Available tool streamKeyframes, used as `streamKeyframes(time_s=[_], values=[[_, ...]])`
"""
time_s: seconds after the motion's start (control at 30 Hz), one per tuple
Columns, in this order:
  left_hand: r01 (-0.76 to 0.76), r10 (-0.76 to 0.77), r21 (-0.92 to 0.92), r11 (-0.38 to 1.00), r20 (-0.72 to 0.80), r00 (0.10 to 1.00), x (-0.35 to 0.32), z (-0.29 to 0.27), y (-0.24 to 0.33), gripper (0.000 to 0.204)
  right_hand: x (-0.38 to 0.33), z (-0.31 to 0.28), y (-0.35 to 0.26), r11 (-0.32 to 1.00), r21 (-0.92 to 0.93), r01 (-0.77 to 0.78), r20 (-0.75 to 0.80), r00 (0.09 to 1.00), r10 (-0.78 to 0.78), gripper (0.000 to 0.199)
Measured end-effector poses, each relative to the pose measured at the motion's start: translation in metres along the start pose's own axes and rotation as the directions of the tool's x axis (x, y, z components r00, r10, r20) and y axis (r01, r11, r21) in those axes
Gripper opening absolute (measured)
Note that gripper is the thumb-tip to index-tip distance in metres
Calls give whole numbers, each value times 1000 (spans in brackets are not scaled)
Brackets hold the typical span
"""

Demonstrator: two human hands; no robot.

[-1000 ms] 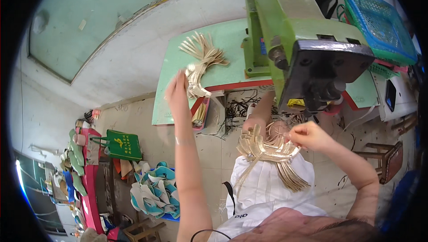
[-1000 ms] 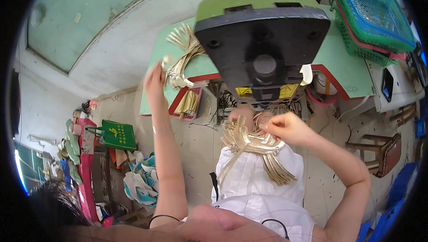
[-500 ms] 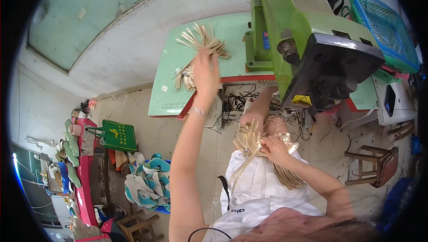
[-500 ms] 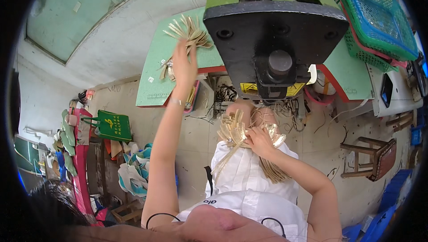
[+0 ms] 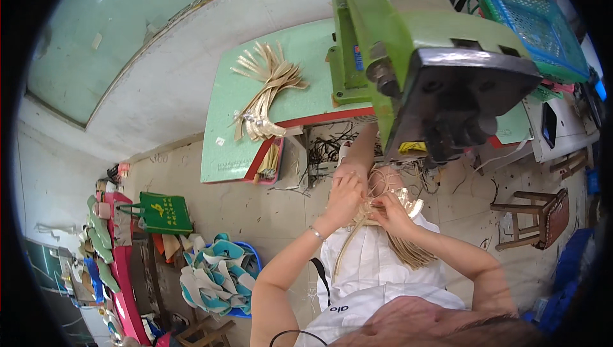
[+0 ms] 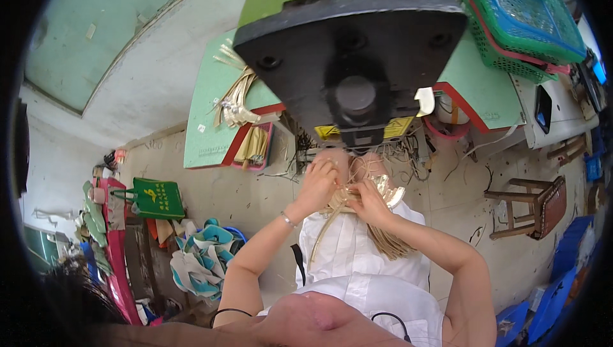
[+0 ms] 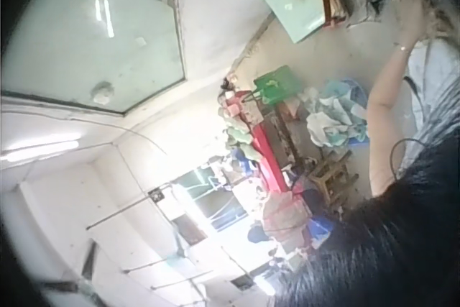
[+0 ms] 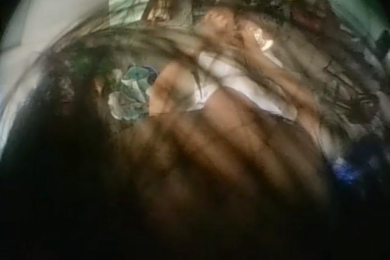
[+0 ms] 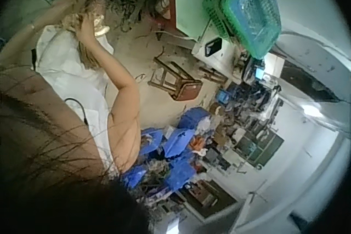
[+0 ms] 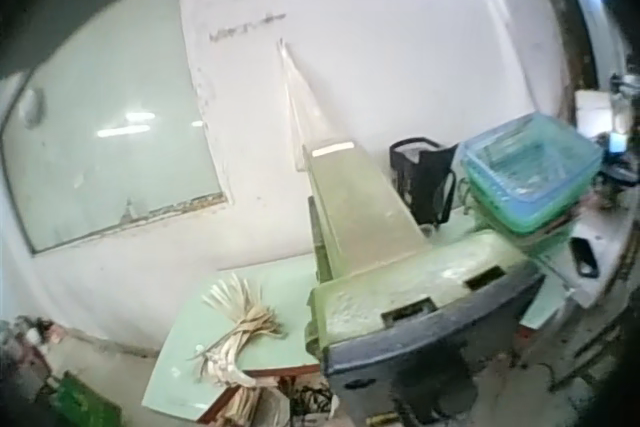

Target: The person repeatedly feeds beige cords into a green industrial machine to process the ends. They handle the cords one by one, aligning them under the machine's head, operating the mechanism, and then moving the processed items aside.

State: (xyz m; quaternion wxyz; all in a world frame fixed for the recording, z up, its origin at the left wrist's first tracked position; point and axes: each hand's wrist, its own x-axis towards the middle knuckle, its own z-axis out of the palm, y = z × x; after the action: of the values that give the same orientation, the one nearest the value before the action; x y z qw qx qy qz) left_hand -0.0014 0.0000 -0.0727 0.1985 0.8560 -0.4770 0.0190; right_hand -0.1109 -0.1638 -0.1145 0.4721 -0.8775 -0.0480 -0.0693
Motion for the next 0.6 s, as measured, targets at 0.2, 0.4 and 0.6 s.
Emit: streamKeyframes(time_s=[0.2, 0.4, 0.6], values=[[444, -391, -726, 525, 257, 884, 18, -77, 38, 15, 16, -78, -61, 953, 243, -179, 226, 966, 124, 14], [419, -261, -835, 355, 342, 903, 39, -124, 74, 20, 85, -223, -141, 933, -40, 357, 525, 802, -284, 14], [195, -391, -975, 104, 140, 910, 55, -121, 116, 26, 142, -269, -191, 966, -257, 34, 636, 758, 142, 27]])
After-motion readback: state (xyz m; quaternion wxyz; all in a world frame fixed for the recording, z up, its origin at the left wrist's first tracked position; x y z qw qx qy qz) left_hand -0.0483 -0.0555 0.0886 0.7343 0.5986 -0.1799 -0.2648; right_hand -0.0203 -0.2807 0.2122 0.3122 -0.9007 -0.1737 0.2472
